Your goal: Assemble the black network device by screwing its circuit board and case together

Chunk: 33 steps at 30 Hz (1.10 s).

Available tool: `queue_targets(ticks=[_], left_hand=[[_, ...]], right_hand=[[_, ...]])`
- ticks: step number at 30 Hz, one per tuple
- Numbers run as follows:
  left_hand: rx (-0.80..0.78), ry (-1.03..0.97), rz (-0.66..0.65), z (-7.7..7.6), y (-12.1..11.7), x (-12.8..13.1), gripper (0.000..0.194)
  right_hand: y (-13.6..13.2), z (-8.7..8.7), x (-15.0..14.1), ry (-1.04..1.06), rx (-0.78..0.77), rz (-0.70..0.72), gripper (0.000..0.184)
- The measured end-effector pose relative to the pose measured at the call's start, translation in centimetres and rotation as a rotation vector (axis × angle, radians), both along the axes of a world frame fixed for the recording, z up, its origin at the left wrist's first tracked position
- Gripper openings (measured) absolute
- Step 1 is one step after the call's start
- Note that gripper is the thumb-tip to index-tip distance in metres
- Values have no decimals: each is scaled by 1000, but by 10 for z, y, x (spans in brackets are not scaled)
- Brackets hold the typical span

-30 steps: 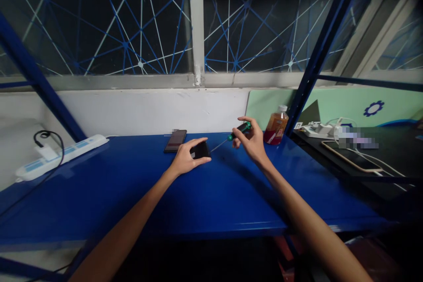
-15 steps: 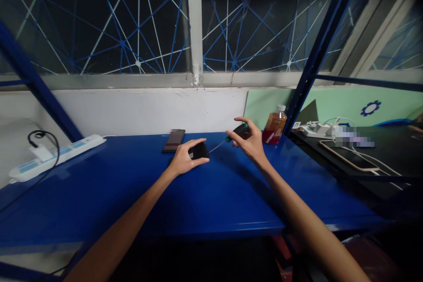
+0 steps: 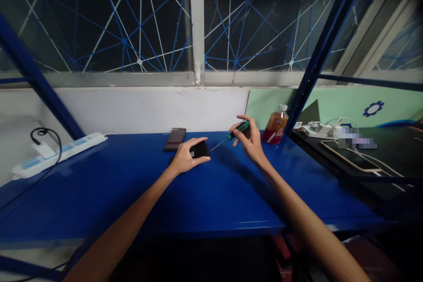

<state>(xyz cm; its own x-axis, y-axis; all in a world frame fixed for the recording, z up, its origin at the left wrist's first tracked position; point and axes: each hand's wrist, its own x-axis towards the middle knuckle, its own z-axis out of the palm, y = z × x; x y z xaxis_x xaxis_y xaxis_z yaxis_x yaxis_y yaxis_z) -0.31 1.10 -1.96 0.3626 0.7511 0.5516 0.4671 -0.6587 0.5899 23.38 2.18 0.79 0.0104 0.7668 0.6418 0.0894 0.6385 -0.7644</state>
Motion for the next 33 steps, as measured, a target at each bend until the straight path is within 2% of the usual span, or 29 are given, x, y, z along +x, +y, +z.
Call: queue_targets(ticks=[2,7,12,17,21,23,27,29,33], left_hand=[[4,2,-3,0,0,0,56],[6,2,-3,1,-1,-1,55],[10,0,11,1,0,-1,56],[3,6,13,0,1,-2,56],[7,4,19,0,1,-3,57],[10,3,18,0,1,-3,56],[6,5,14,1,0,-2,56],[8,3,18,1,0,-2,56],[16,2,19,1,1,-2,56]], right_hand=[[1,0,0,24,-21,18,47],[2,0,1,-19,-26,-88,43],[1,3,3,22,-50,76,43],[-2,4,3,-56,-29,-80,41],[0,4,4,-2,-59,93,46],[1,4,4,12,-70,128,47],[0,3,3,-20,-51,-18,44],[0,3,2,-22,-50,-43,41],[0,6,3,32,-101,109,46]])
